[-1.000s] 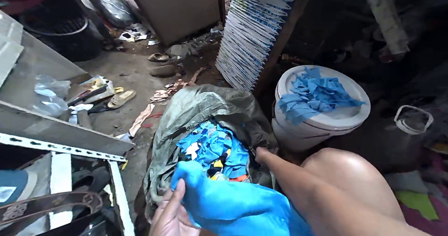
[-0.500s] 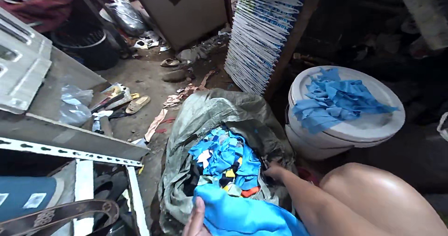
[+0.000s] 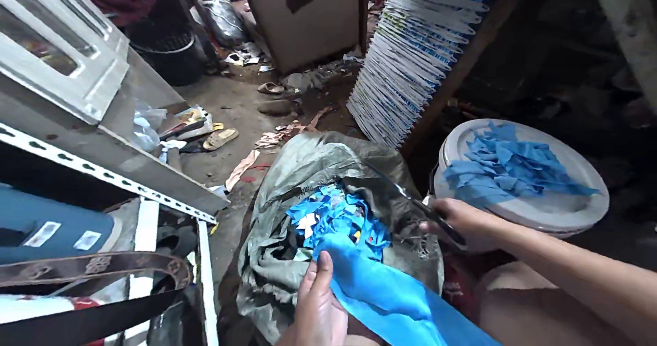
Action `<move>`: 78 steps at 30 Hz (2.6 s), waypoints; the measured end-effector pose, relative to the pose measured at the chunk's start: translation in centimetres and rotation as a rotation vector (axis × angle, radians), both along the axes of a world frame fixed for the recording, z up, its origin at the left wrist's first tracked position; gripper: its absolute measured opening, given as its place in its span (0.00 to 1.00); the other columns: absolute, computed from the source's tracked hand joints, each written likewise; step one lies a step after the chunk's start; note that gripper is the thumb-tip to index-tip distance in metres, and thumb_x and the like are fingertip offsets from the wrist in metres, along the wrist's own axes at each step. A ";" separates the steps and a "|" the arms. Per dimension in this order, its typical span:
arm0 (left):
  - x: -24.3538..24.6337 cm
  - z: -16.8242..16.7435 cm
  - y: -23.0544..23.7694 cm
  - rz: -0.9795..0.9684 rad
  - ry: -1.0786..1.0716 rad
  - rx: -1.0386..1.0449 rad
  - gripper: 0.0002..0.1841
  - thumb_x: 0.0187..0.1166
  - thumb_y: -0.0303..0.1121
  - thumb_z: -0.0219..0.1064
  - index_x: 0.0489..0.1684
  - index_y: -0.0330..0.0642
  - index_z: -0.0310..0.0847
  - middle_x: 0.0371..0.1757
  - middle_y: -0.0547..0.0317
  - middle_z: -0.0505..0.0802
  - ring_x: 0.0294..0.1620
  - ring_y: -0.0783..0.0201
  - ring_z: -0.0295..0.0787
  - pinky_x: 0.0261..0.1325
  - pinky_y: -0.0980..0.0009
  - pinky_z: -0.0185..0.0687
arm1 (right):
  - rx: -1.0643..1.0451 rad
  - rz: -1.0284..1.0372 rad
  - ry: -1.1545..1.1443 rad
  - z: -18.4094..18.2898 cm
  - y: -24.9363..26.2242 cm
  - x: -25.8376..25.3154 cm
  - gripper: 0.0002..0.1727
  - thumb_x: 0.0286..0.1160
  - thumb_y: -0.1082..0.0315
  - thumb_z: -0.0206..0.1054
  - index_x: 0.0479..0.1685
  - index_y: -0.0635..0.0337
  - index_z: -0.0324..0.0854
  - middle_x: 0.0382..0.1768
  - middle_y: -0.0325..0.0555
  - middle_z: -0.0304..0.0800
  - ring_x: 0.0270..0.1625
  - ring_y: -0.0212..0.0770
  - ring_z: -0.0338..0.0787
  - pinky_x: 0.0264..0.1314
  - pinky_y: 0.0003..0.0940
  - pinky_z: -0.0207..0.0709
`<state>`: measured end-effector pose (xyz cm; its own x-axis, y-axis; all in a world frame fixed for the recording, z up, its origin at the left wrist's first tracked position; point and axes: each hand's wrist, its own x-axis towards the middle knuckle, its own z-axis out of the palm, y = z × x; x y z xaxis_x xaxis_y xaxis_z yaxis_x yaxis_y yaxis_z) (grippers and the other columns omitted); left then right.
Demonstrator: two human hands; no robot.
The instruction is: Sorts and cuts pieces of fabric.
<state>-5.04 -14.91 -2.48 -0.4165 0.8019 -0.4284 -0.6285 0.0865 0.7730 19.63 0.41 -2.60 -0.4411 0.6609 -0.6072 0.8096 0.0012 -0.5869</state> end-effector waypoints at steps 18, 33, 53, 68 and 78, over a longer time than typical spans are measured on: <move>1.1 0.8 0.6 0.069 0.083 0.006 0.13 0.95 0.33 0.44 0.64 0.39 0.70 0.43 0.60 0.92 0.44 0.68 0.94 0.50 0.66 0.93 | -0.143 -0.152 0.806 0.8 -9.7 1.4 0.39 0.55 0.28 0.76 0.50 0.53 0.80 0.29 0.26 0.82 0.29 0.20 0.80 0.32 0.19 0.75; 1.3 1.0 0.1 0.099 0.185 0.088 0.11 0.92 0.27 0.47 0.57 0.37 0.75 0.42 0.61 0.93 0.44 0.70 0.94 0.52 0.68 0.92 | -0.043 0.076 0.299 0.9 -11.2 2.5 0.49 0.57 0.42 0.82 0.72 0.71 0.70 0.56 0.67 0.83 0.56 0.58 0.85 0.61 0.56 0.78; 0.6 -0.5 0.2 0.126 0.214 0.051 0.09 0.86 0.19 0.54 0.57 0.33 0.74 0.42 0.58 0.90 0.43 0.69 0.92 0.51 0.70 0.91 | 0.126 0.028 0.297 -0.1 -11.4 2.7 0.33 0.66 0.45 0.77 0.55 0.68 0.81 0.40 0.59 0.86 0.43 0.53 0.87 0.50 0.55 0.79; 1.6 -0.3 0.0 0.111 0.189 -0.007 0.09 0.84 0.16 0.54 0.55 0.32 0.74 0.42 0.56 0.90 0.42 0.68 0.91 0.50 0.69 0.91 | 0.197 0.087 0.227 -0.2 -11.3 1.3 0.35 0.65 0.42 0.76 0.56 0.67 0.80 0.44 0.59 0.87 0.47 0.58 0.88 0.52 0.60 0.79; 1.8 -0.6 -0.1 0.030 0.196 0.014 0.12 0.82 0.14 0.51 0.59 0.30 0.73 0.47 0.53 0.90 0.47 0.67 0.91 0.55 0.68 0.90 | 0.120 0.105 0.238 0.2 -10.9 1.2 0.45 0.60 0.36 0.77 0.65 0.67 0.76 0.53 0.61 0.84 0.53 0.57 0.86 0.57 0.58 0.79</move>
